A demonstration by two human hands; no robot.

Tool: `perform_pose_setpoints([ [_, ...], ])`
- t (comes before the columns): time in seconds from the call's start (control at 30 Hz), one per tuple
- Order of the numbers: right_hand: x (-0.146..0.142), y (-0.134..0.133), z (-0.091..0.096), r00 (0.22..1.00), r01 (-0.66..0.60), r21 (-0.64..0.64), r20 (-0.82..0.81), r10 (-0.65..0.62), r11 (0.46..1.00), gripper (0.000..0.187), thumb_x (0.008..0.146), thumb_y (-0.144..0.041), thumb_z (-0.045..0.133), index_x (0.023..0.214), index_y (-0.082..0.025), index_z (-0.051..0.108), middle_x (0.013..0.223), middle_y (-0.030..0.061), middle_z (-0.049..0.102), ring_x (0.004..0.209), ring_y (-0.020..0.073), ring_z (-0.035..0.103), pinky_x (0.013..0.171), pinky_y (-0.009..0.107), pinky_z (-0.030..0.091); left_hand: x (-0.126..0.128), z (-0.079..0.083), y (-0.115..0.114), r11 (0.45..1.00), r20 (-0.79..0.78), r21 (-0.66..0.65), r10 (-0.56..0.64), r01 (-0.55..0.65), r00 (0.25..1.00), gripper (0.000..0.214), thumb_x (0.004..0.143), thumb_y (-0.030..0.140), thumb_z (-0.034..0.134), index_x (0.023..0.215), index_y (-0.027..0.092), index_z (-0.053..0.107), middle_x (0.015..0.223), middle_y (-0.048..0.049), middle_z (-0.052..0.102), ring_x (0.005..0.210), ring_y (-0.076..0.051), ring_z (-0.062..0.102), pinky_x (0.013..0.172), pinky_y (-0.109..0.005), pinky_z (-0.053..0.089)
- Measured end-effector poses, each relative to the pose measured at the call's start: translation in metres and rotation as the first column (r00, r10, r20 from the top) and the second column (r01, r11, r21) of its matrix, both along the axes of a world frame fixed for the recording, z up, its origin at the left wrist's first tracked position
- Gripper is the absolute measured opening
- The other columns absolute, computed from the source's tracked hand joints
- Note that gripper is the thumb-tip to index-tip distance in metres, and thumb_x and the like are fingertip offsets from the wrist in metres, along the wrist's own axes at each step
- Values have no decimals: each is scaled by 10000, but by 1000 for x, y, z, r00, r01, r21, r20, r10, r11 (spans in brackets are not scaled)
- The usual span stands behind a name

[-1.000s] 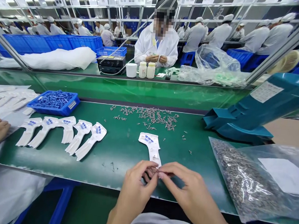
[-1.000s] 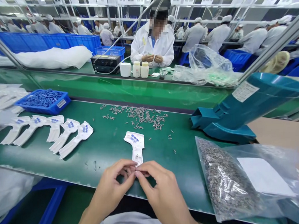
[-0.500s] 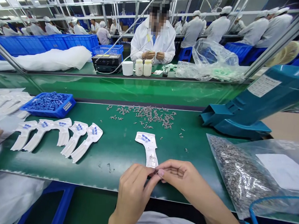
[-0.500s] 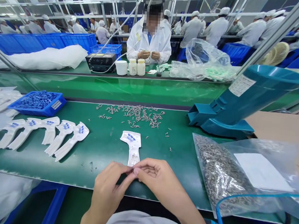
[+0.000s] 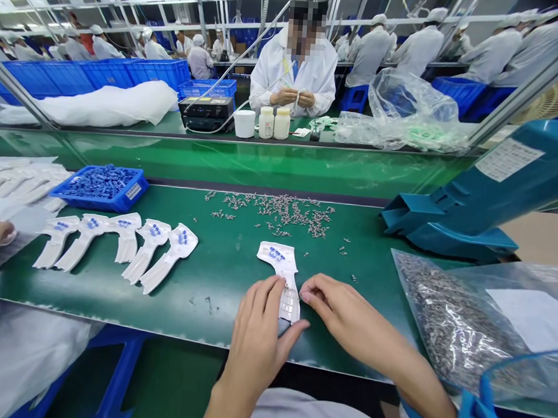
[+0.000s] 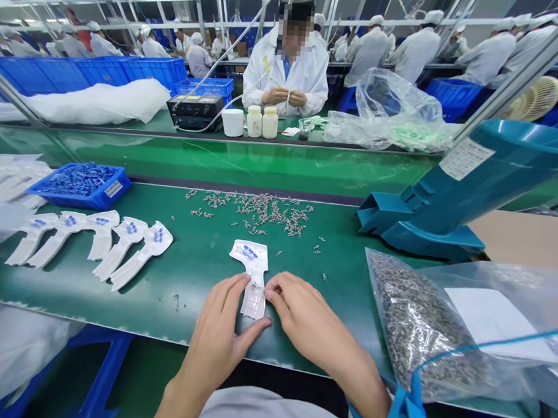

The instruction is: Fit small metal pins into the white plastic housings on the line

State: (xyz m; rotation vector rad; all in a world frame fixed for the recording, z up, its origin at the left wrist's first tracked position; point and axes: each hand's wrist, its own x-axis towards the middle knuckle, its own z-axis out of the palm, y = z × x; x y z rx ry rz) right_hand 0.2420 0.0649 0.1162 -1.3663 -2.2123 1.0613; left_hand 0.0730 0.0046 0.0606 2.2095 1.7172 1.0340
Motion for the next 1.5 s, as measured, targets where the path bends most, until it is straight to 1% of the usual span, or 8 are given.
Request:
perform_pose_setpoints([
  [0.27,-6,24,-6,959,-196,59,220,178,979,204,1015,-216,418,955,-193,611,981,51,662,921,200,620,819,325,447,-3,-4,2,991,-20,-129,-32,29,999,518,898,363,668,1339,180,467,1396,-142,550,1287,-313,501,1036,-501,440],
  [0.57,-11,34,-5,893,-287,118,391,221,951,189,992,-184,437,910,-177,607,929,69,671,796,195,621,662,285,382,-4,-3,4,990,-8,-135,-37,36,999,508,896,365,673,1323,169,479,1387,-133,556,1277,-301,496,1024,-495,440],
  [0.8,-20,37,-1,881,-77,-94,459,112,993,57,956,-219,476,1007,-221,499,884,42,667,697,193,603,527,262,280,-3,-2,6,987,8,-159,-29,30,1000,493,872,360,700,1289,194,496,1373,-112,561,1274,-296,496,1025,-473,437],
  [1.0,-13,25,-4,988,-30,-115,146,46,993,65,957,-256,452,1012,-243,485,833,6,684,838,210,644,670,277,417,-5,0,3,974,40,-223,59,-48,997,541,869,357,692,1333,213,452,1391,-119,516,1254,-297,504,1005,-446,454],
  [1.13,24,17,-21,970,180,85,150,-191,980,228,970,-339,381,1033,-238,575,1001,59,690,921,240,653,805,352,468,6,5,12,940,-27,-277,198,-198,980,808,822,533,690,1451,166,339,1270,-162,557,1117,-347,569,899,-459,498],
  [1.27,61,24,-45,827,342,416,292,-480,843,400,941,-403,397,1194,-180,612,1171,150,616,1005,342,627,814,440,478,26,6,32,914,-157,-271,267,-302,951,960,812,520,671,1530,108,185,1244,-202,540,1054,-382,594,789,-431,520],
  [1.4,64,35,-61,847,313,368,308,-432,875,356,947,-346,380,1120,-168,636,1002,129,630,884,298,657,739,399,497,26,-3,43,922,-284,-250,223,-296,933,769,906,253,472,1544,57,91,1098,-189,591,908,-334,634,658,-370,511],
  [1.5,58,41,-65,890,302,331,238,-389,894,286,938,-290,360,925,-195,629,906,93,628,808,253,657,706,362,497,9,7,57,954,-278,-190,175,-232,945,678,944,223,375,1537,60,89,1084,-192,612,922,-311,635,684,-354,516],
])
